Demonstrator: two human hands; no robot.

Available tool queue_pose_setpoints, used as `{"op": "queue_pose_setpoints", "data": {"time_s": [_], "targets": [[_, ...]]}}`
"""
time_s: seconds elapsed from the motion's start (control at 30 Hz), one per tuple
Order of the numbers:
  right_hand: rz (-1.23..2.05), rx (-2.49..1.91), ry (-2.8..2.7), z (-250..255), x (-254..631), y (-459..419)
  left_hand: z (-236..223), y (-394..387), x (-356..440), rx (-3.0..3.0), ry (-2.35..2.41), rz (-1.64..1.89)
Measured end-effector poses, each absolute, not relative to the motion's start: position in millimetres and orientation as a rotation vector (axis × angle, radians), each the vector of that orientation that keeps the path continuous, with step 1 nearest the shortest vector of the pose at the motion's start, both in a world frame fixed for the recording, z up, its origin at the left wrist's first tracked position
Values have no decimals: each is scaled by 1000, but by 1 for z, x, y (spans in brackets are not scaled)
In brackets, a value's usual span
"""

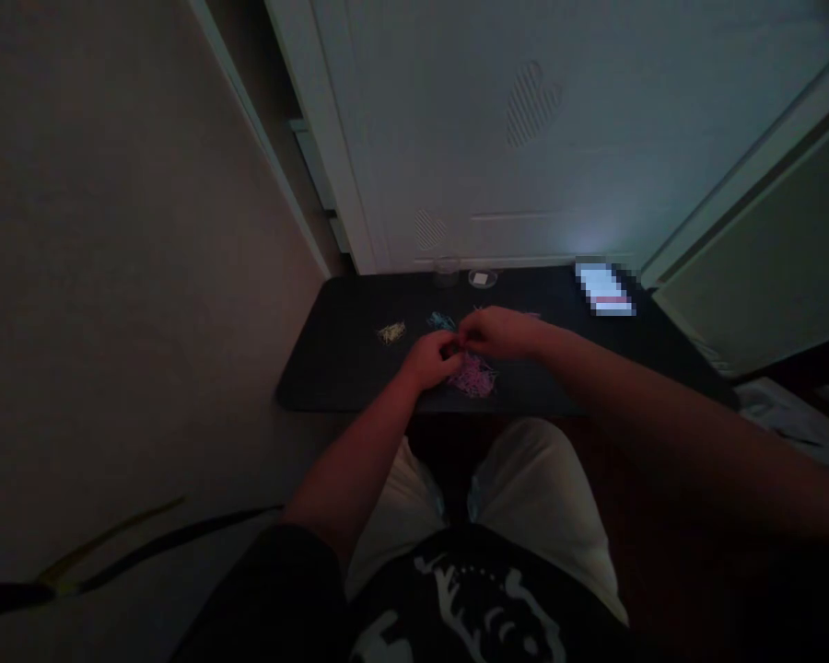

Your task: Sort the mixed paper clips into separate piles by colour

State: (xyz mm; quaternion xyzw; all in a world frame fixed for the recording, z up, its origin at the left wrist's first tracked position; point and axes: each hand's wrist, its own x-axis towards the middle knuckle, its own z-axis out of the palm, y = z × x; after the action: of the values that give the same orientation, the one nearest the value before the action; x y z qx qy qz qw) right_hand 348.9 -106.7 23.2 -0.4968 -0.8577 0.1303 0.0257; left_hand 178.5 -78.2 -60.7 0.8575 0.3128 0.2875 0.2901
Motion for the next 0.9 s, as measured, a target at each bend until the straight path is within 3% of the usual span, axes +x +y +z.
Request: {"op": "queue_pose_setpoints", "data": {"time_s": [0.57, 0.9], "targets": [[376, -1530, -2599, 23, 355, -96, -62, -81, 183, 2068, 940, 821], [653, -1494, -2260, -3, 366, -115, -61, -81, 182, 2157, 915, 778]]}}
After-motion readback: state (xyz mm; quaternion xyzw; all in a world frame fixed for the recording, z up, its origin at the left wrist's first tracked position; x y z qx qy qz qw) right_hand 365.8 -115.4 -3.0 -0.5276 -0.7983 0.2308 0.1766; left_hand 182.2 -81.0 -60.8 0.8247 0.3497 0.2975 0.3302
